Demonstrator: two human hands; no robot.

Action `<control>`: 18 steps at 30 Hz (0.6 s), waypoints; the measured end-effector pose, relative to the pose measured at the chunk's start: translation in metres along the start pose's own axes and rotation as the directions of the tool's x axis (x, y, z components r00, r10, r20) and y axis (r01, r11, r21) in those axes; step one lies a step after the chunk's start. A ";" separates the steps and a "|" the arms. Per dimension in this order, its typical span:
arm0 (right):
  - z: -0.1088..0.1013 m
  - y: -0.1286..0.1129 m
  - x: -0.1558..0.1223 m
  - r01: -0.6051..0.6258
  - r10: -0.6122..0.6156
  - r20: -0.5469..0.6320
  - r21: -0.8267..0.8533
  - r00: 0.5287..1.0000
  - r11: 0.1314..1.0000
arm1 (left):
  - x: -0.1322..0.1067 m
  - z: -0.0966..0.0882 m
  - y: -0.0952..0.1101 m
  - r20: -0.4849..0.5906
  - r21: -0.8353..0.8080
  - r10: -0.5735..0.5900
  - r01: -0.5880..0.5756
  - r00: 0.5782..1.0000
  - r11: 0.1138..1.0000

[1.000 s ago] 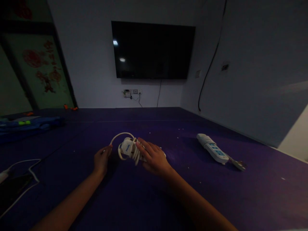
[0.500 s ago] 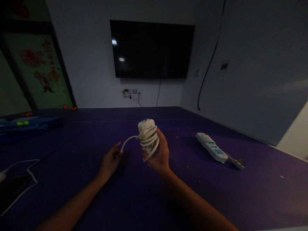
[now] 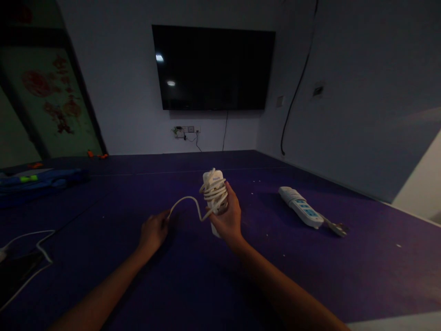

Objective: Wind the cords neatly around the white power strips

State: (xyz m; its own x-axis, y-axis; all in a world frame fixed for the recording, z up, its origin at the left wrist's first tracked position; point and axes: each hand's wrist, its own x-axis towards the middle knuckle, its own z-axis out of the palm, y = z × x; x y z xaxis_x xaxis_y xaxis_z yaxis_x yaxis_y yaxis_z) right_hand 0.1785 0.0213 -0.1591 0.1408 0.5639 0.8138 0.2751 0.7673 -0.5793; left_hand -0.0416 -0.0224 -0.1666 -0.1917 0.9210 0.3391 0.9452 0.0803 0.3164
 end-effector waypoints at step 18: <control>-0.001 -0.015 -0.011 0.313 -0.206 0.302 -0.370 0.931 0.875 | -0.020 -0.001 0.022 -0.277 -0.564 0.423 -0.502 0.863 0.655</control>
State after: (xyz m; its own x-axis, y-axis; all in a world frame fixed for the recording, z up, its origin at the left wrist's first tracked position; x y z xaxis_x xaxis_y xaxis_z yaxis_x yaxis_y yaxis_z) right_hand 0.1740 0.0036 -0.1591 -0.2126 0.4593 0.8625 0.6362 0.7350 -0.2345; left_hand -0.0177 -0.0396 -0.1656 0.1613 0.7229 0.6719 0.5669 -0.6251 0.5365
